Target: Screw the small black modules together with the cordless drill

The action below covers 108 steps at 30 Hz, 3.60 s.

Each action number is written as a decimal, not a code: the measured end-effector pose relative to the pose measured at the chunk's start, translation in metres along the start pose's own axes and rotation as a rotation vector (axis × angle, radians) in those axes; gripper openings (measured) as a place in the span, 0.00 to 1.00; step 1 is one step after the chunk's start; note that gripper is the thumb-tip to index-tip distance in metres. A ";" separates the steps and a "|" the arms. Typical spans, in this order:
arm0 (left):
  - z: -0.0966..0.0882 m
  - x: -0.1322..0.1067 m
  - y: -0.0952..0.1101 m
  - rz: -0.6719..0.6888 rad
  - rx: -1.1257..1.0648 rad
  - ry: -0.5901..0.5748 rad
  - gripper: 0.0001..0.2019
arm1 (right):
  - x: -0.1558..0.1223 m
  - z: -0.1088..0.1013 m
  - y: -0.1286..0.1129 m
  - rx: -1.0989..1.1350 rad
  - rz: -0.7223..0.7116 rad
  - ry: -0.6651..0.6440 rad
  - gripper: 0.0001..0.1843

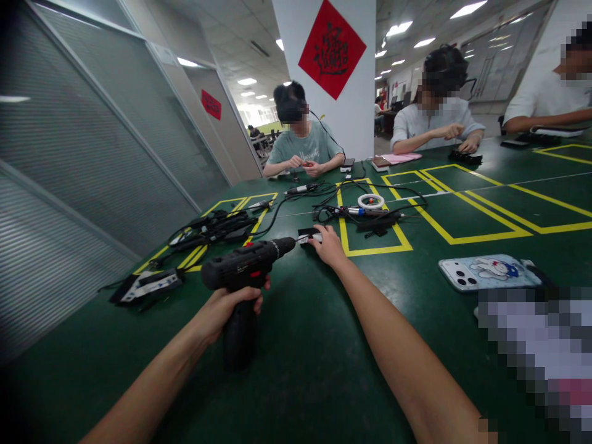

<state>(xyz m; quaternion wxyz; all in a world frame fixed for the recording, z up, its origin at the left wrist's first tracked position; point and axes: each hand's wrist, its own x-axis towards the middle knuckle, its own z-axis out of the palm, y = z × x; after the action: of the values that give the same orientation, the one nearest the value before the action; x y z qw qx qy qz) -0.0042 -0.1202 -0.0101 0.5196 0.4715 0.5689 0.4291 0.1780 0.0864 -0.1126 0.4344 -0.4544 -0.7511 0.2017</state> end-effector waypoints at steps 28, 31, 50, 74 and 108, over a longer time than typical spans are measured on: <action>0.021 -0.002 0.015 0.039 0.213 0.005 0.07 | 0.005 0.001 0.007 0.023 -0.042 -0.044 0.26; 0.020 -0.002 0.015 0.012 0.164 0.009 0.13 | 0.007 0.001 0.007 0.040 -0.032 -0.070 0.26; 0.016 0.000 0.013 0.012 0.215 -0.007 0.08 | 0.010 0.005 0.008 0.058 -0.041 -0.039 0.27; 0.017 0.002 0.010 0.034 0.167 0.003 0.08 | 0.007 0.003 0.006 0.052 -0.048 -0.053 0.27; 0.015 0.001 0.012 0.010 0.151 0.010 0.08 | 0.009 0.001 0.004 0.048 -0.027 -0.091 0.28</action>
<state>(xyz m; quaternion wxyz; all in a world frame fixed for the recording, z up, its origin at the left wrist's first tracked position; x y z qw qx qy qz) 0.0121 -0.1173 0.0005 0.4773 0.5101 0.6000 0.3899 0.1775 0.0959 -0.1114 0.4135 -0.4238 -0.7711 0.2342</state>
